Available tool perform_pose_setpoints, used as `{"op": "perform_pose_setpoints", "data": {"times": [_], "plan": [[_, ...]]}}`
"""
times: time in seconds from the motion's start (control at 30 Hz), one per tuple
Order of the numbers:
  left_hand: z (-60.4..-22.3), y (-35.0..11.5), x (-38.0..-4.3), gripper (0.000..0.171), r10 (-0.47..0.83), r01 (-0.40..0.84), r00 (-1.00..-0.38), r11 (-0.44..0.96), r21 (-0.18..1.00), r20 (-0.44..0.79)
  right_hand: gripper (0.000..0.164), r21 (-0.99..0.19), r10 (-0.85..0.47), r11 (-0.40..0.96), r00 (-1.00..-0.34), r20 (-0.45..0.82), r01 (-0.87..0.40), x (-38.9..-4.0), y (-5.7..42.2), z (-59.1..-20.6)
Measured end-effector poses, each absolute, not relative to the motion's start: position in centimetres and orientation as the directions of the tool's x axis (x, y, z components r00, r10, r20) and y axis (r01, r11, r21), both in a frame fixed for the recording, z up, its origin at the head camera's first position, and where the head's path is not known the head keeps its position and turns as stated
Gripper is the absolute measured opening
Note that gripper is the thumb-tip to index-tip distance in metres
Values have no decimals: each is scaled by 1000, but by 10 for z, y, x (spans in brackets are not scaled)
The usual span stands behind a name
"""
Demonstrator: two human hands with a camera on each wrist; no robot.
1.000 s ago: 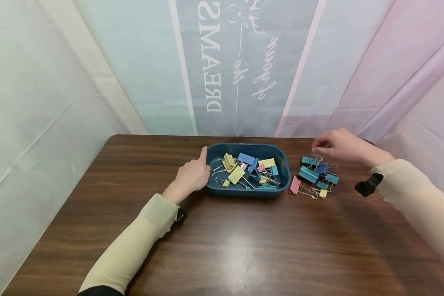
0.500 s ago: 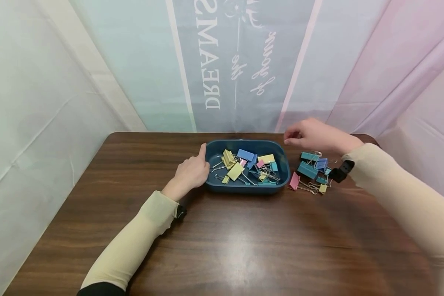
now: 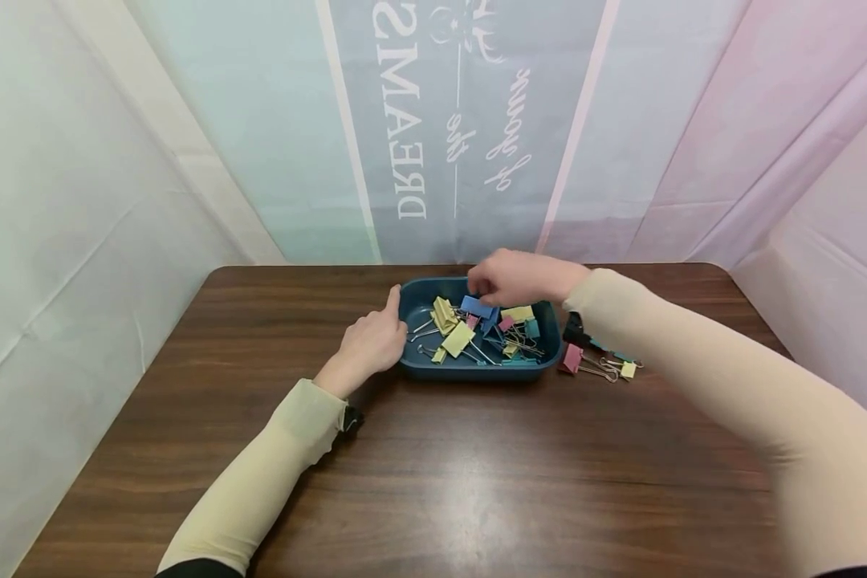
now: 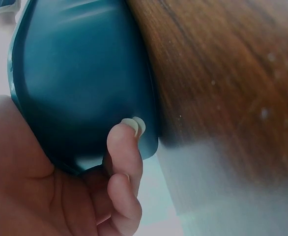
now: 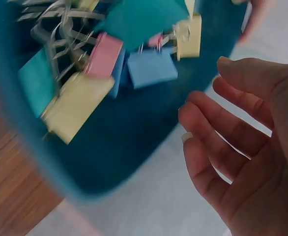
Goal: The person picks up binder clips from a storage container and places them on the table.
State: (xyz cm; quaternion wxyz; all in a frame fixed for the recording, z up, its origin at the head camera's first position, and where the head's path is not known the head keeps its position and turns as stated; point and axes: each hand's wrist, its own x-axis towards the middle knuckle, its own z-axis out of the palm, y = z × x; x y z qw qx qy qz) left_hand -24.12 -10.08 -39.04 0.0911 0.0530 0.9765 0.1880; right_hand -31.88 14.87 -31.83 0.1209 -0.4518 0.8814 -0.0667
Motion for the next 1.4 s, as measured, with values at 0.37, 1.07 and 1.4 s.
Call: {"op": "perform_pose_setpoints", "data": {"times": [0.37,1.07,1.4], "plan": [[-391,-101,-242,67,140,64,-973,927,369,-185,59,-138,-773,618,-566,-287,-774,-306,97,-340],[-390,-101,-243,67,135,66,-978,920,386,-156,35,-204,-751,649,-574,-327,-733,-314,82,-352],[-390,-101,-243,66,153,87,-977,921,379,-150,35,-230,-809,587,-551,-203,-776,-315,88,-349]]}}
